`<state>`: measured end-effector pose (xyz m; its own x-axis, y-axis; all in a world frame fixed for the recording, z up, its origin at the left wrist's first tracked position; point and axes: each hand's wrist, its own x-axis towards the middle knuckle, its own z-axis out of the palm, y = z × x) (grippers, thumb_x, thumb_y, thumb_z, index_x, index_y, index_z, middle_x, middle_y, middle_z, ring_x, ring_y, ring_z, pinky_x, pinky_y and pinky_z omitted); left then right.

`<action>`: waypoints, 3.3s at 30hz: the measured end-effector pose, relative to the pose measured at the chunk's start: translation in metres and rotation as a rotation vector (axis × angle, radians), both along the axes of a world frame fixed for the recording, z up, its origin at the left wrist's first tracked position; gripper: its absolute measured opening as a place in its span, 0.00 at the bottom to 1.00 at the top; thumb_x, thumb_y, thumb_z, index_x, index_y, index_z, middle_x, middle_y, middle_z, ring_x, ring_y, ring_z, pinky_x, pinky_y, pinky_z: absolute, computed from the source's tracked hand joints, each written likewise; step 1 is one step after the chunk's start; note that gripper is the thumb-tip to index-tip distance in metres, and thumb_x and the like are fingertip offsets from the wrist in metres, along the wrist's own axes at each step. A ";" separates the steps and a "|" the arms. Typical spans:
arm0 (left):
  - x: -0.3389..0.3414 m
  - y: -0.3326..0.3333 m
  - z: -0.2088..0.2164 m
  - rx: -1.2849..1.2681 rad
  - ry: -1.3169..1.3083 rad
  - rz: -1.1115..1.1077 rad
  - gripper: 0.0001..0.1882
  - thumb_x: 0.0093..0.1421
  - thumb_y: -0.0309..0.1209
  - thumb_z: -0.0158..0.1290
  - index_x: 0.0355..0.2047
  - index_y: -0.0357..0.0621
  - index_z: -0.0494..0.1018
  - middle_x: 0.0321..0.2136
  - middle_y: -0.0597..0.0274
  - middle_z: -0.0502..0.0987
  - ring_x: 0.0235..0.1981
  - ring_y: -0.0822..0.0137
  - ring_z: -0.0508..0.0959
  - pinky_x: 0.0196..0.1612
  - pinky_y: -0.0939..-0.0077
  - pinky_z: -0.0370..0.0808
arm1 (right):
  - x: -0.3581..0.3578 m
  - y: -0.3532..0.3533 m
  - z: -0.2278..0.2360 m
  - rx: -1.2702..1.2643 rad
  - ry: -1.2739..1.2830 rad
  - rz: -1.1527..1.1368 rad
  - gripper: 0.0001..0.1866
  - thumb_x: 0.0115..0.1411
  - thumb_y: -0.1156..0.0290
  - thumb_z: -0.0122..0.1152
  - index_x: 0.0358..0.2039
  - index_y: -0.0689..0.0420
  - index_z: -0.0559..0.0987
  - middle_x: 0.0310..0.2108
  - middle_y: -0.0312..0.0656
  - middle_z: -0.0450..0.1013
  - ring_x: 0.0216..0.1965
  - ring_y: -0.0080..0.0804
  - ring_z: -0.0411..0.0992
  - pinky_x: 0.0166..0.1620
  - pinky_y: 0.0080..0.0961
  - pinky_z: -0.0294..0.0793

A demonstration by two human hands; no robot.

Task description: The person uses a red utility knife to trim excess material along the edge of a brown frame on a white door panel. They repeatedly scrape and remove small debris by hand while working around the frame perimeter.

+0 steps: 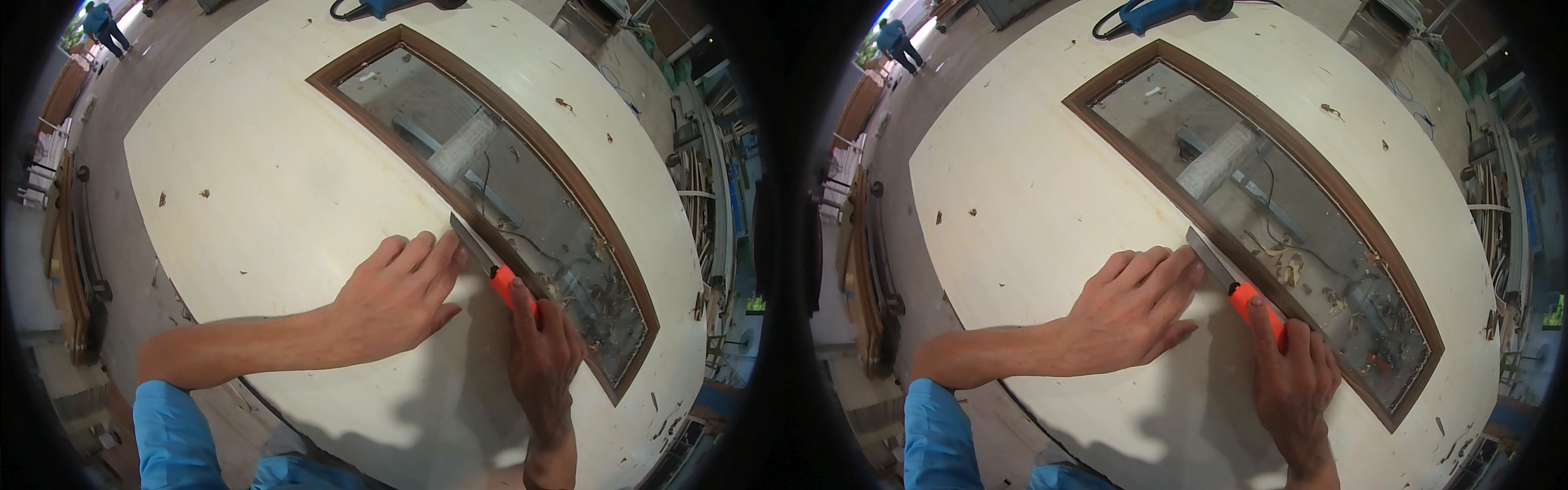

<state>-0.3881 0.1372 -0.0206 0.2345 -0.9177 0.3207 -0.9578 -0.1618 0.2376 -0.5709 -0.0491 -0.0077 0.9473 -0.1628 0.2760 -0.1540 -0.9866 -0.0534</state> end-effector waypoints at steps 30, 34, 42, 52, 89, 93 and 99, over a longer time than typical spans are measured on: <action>-0.002 -0.008 -0.017 0.045 0.228 0.033 0.38 0.62 0.45 0.64 0.66 0.36 0.71 0.66 0.45 0.70 0.69 0.48 0.70 0.70 0.47 0.67 | 0.021 -0.005 0.032 0.170 0.223 -0.031 0.31 0.60 0.83 0.59 0.64 0.49 0.80 0.29 0.45 0.67 0.26 0.47 0.72 0.29 0.42 0.71; -0.008 -0.011 -0.021 0.004 0.204 0.057 0.37 0.62 0.44 0.64 0.66 0.34 0.70 0.66 0.45 0.71 0.71 0.48 0.67 0.72 0.47 0.65 | 0.026 0.005 0.057 0.315 0.352 -0.111 0.24 0.75 0.71 0.60 0.70 0.42 0.77 0.47 0.52 0.82 0.45 0.49 0.80 0.48 0.40 0.80; -0.002 -0.011 -0.011 -0.003 0.219 0.054 0.36 0.57 0.45 0.66 0.61 0.34 0.76 0.62 0.47 0.75 0.71 0.50 0.71 0.72 0.50 0.66 | 0.023 0.002 0.037 0.168 0.241 -0.074 0.30 0.60 0.83 0.58 0.64 0.51 0.80 0.30 0.46 0.69 0.27 0.50 0.73 0.30 0.44 0.71; 0.009 -0.010 -0.006 0.069 0.125 0.012 0.36 0.59 0.45 0.64 0.62 0.32 0.75 0.61 0.46 0.76 0.66 0.46 0.74 0.68 0.50 0.69 | 0.017 -0.017 0.023 0.258 0.263 -0.022 0.36 0.56 0.77 0.60 0.68 0.43 0.80 0.27 0.37 0.63 0.22 0.32 0.67 0.25 0.31 0.68; 0.009 -0.008 -0.006 0.033 0.147 0.010 0.35 0.60 0.44 0.66 0.60 0.28 0.75 0.62 0.43 0.75 0.68 0.46 0.73 0.70 0.51 0.68 | 0.018 -0.006 0.026 0.249 0.240 -0.064 0.33 0.57 0.78 0.62 0.65 0.47 0.82 0.26 0.38 0.64 0.21 0.34 0.69 0.25 0.35 0.70; 0.009 -0.010 -0.005 0.034 0.157 0.015 0.36 0.59 0.43 0.65 0.61 0.28 0.75 0.62 0.42 0.75 0.67 0.44 0.74 0.69 0.50 0.69 | 0.023 -0.003 0.034 0.317 0.264 -0.109 0.32 0.58 0.78 0.63 0.65 0.47 0.82 0.26 0.39 0.65 0.22 0.36 0.71 0.25 0.36 0.70; 0.009 -0.011 -0.005 0.041 0.192 0.023 0.38 0.56 0.42 0.67 0.61 0.27 0.75 0.62 0.40 0.75 0.67 0.43 0.73 0.68 0.49 0.69 | 0.028 -0.004 0.040 0.320 0.291 -0.096 0.33 0.59 0.79 0.63 0.67 0.47 0.80 0.26 0.40 0.65 0.23 0.37 0.72 0.26 0.38 0.71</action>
